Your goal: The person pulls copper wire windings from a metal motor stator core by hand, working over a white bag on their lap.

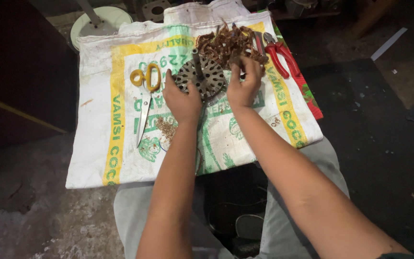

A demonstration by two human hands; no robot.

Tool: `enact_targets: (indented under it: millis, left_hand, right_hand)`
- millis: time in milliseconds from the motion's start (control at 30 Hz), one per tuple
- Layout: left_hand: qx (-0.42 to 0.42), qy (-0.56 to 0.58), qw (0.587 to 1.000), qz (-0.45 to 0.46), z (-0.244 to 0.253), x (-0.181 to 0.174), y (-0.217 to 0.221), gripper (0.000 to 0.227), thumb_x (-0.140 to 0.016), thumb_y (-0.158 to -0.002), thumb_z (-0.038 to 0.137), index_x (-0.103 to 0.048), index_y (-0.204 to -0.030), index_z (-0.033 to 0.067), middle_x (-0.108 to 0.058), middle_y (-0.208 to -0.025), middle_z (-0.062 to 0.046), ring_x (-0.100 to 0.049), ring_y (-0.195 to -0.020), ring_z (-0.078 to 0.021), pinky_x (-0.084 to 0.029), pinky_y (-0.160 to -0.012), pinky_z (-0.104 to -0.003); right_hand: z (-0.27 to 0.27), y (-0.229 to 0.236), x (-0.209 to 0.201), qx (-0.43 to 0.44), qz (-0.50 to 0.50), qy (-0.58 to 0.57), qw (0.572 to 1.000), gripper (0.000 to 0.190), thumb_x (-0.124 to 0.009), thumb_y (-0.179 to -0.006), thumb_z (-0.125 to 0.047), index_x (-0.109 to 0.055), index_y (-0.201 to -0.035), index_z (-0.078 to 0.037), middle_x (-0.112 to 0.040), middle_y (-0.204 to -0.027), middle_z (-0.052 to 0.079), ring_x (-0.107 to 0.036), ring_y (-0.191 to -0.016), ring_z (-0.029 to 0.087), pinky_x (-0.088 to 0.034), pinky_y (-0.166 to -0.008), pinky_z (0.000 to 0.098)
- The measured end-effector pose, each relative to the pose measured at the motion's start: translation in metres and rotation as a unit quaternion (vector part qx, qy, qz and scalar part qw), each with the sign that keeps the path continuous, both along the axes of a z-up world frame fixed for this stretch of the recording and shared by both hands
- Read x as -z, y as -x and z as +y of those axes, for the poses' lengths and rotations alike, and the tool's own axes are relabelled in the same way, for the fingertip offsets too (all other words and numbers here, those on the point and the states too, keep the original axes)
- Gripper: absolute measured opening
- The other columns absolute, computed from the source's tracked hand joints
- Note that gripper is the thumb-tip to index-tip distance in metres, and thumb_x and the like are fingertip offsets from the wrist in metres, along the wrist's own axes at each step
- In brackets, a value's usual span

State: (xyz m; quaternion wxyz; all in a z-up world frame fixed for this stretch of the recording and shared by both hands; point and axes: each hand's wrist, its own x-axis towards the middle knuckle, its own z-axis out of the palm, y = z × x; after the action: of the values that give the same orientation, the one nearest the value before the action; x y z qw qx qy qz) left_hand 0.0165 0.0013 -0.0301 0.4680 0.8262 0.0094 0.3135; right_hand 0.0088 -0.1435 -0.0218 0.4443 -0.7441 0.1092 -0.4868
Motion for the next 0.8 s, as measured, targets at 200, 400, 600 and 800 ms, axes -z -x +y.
enact_targets:
  millis: [200, 400, 600, 800]
  left_hand:
    - [-0.003, 0.040, 0.993, 0.108, 0.004, 0.002, -0.004, 0.068, -0.065, -0.080, 0.020, -0.058, -0.145, 0.0046, -0.065, -0.115, -0.025, -0.058, -0.112, -0.0391, -0.046, -0.105, -0.044]
    - [-0.013, -0.023, 0.998, 0.049, 0.004, 0.009, -0.014, 0.048, -0.071, -0.088, 0.028, -0.066, -0.129, 0.0030, -0.069, -0.115, -0.021, -0.060, -0.111, -0.0418, -0.045, -0.100, -0.048]
    - [0.068, 0.037, 0.997, 0.024, 0.011, 0.013, -0.011, 0.041, -0.062, -0.097, 0.025, -0.066, -0.133, 0.0050, -0.070, -0.123, -0.022, -0.064, -0.116, -0.0403, -0.048, -0.102, -0.046]
    - [0.074, 0.045, 0.996, 0.000, 0.008, 0.017, -0.016, 0.041, -0.058, -0.100, 0.022, -0.063, -0.135, 0.0021, -0.069, -0.124, -0.023, -0.066, -0.116, -0.0390, -0.049, -0.102, -0.045]
  right_hand:
    - [0.011, 0.023, -0.021, -0.157, 0.081, 0.253, 0.951, 0.018, -0.066, -0.081, -0.006, -0.078, -0.088, -0.017, -0.069, -0.105, 0.006, -0.058, -0.110, 0.027, -0.052, -0.099, 0.0428]
    - [0.012, 0.035, -0.040, -0.200, 0.036, 0.322, 0.924, 0.016, -0.071, -0.079, -0.012, -0.079, -0.092, -0.012, -0.069, -0.106, 0.010, -0.060, -0.112, 0.033, -0.046, -0.103, 0.0489]
    - [-0.026, 0.019, -0.055, -0.244, 0.077, 0.476, 0.842, 0.020, -0.073, -0.083, -0.013, -0.081, -0.100, -0.018, -0.071, -0.109, 0.007, -0.061, -0.105, 0.033, -0.046, -0.095, 0.0512]
    - [-0.047, 0.013, -0.060, -0.205, 0.152, 0.458, 0.851, 0.021, -0.073, -0.087, -0.010, -0.080, -0.106, -0.016, -0.070, -0.105, 0.006, -0.063, -0.105, 0.028, -0.049, -0.093, 0.0438]
